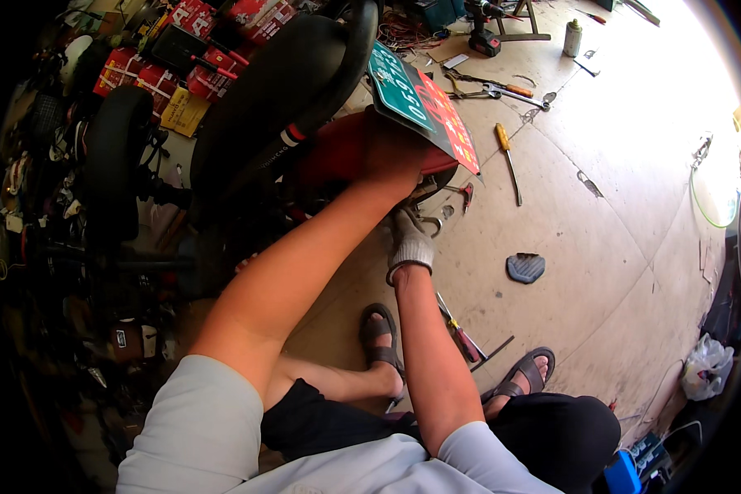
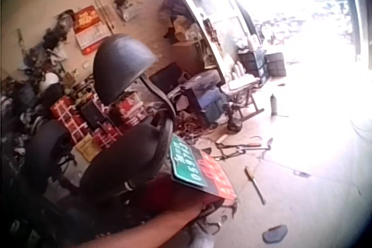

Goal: The person works on the rear section of a motorcycle, using a T-handle wrench and a screwdriver to tighten or loosen components near the rear wheel and tail light.

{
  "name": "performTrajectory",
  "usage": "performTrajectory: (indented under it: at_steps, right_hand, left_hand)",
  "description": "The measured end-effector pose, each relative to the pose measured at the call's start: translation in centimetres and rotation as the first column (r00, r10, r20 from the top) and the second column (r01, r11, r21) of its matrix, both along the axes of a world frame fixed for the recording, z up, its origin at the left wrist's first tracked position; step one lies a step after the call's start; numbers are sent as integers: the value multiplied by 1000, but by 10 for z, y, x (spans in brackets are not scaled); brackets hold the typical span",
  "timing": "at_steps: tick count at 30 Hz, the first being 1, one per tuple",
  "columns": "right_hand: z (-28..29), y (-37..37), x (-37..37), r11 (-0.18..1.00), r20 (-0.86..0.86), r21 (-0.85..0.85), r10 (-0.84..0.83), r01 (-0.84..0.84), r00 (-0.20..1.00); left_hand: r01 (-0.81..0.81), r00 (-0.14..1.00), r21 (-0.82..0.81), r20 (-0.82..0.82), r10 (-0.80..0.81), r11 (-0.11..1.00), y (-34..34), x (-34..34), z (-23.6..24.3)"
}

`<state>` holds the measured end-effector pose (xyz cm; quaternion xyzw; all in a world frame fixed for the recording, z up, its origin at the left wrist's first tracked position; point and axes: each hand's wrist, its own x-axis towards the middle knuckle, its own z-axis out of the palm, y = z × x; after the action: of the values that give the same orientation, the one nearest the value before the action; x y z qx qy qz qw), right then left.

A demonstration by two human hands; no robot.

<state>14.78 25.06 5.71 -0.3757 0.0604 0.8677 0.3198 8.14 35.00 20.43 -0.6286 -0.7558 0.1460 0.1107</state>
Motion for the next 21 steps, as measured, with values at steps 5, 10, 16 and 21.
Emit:
performTrajectory:
  at_steps: [5, 10, 16, 21]
  right_hand:
    - [5, 2, -1, 996, 126, 83, 33, -44, 991]
    - [6, -5, -9, 983, 177, 180, -59, 27, 982]
    - [35, -1, 0, 958, 411, 279, -57, -67, 910]
    - [29, -2, -4, 996, 207, 75, -53, 38, 977]
  left_hand:
    - [-11, 1000, -23, 22, 12, 1000, 1, 6, 6]
    - [39, 997, 73, -70, -34, 997, -4, 4, 0]
    - [23, 999, 58, -39, -20, 998, -3, 6, 2]
    - [98, 993, 221, -78, -83, 970, -1, -9, -19]
